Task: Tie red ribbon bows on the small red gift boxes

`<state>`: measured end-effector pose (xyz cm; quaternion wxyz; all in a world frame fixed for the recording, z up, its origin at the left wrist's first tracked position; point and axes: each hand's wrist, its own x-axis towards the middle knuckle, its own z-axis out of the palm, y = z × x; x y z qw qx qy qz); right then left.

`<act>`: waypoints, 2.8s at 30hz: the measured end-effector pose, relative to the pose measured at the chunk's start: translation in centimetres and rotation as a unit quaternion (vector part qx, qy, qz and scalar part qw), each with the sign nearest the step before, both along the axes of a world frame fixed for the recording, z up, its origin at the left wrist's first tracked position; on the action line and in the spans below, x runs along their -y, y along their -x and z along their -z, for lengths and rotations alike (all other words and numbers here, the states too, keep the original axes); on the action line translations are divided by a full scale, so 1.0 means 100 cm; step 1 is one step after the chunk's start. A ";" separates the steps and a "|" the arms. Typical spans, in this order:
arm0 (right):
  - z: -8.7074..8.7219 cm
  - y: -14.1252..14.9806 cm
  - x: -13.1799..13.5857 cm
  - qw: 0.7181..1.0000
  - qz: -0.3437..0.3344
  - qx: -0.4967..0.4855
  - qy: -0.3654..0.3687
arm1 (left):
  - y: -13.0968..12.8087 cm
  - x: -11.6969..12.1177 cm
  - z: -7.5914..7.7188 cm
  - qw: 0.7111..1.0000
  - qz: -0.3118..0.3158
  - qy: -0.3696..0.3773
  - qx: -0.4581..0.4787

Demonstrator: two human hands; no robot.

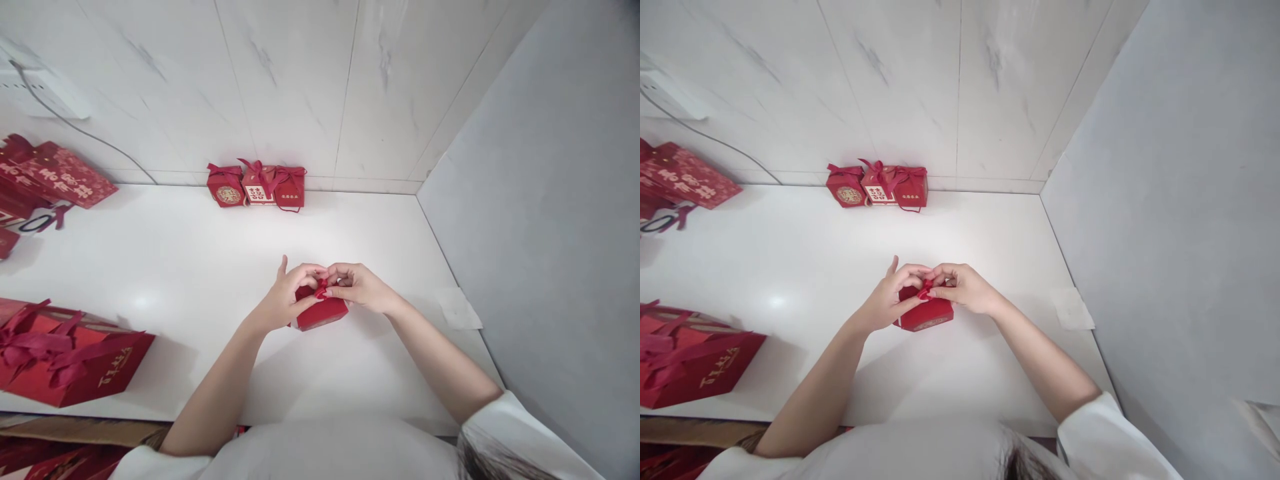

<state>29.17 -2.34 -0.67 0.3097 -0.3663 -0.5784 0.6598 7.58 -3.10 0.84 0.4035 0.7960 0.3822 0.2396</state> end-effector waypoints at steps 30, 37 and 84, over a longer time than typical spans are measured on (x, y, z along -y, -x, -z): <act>0.004 -0.002 0.009 0.882 0.032 0.138 -0.450 | 0.007 -0.005 0.006 0.982 -0.055 0.142 0.112; -0.003 -0.009 0.008 0.840 -0.010 0.209 -0.500 | 0.007 -0.003 0.007 0.983 -0.061 0.147 0.092; 0.000 0.002 0.003 0.997 0.011 0.040 -0.062 | -0.004 0.006 0.009 0.945 -0.166 -0.281 -0.033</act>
